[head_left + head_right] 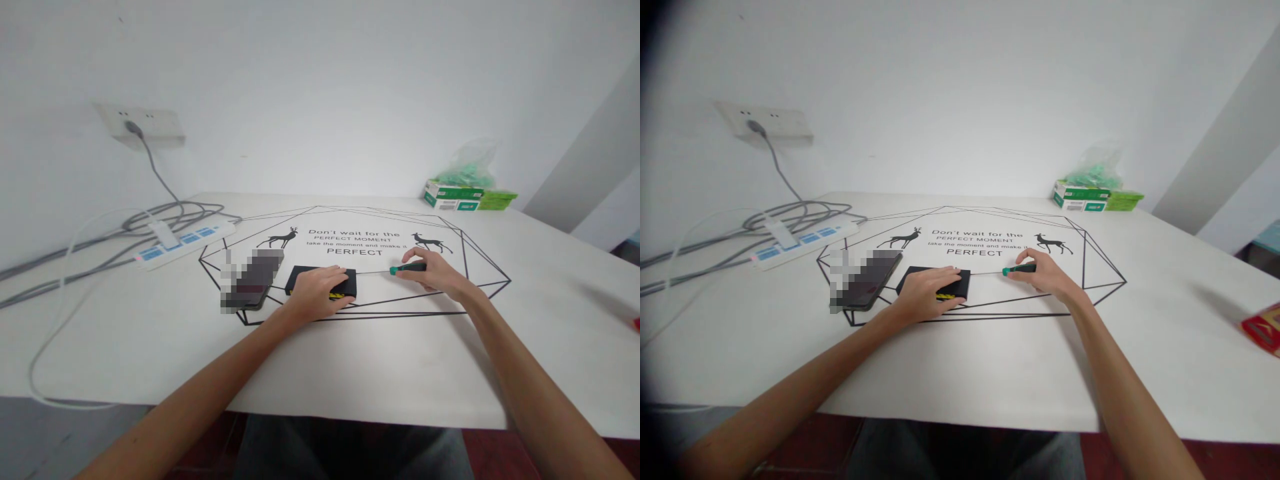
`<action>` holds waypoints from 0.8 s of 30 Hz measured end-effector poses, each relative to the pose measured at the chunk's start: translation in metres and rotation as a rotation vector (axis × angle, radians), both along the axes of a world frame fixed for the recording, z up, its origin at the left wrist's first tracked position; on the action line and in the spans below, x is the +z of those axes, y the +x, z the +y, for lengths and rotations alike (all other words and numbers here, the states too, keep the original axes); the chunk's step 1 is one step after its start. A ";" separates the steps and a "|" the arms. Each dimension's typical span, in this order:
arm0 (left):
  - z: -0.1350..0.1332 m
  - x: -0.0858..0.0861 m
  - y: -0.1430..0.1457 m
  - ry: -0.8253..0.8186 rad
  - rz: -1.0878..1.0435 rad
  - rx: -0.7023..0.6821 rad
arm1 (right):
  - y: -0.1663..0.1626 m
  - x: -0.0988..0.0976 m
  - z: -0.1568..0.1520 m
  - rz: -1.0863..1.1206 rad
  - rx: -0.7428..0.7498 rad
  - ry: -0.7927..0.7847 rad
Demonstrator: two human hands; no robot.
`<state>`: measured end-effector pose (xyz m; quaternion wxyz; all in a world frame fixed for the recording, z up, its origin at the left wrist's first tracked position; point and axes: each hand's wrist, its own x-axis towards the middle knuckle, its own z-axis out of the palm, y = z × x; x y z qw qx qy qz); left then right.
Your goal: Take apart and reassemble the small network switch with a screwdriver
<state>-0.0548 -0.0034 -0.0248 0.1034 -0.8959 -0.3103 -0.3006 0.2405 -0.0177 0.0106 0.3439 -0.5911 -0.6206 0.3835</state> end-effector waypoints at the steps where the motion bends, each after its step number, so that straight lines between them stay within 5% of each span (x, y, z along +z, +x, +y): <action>1: 0.000 0.000 0.000 0.001 -0.001 -0.002 | 0.001 -0.001 0.000 0.018 0.016 -0.014; 6: 0.000 0.000 0.001 -0.005 0.004 0.015 | 0.005 -0.005 0.003 -0.005 0.023 0.080; 13: 0.000 0.000 0.001 -0.016 -0.001 0.013 | 0.003 -0.005 0.009 -0.313 -0.079 0.303; 24: 0.000 -0.001 0.001 -0.043 -0.001 0.018 | -0.002 -0.002 0.003 -0.178 -0.121 0.056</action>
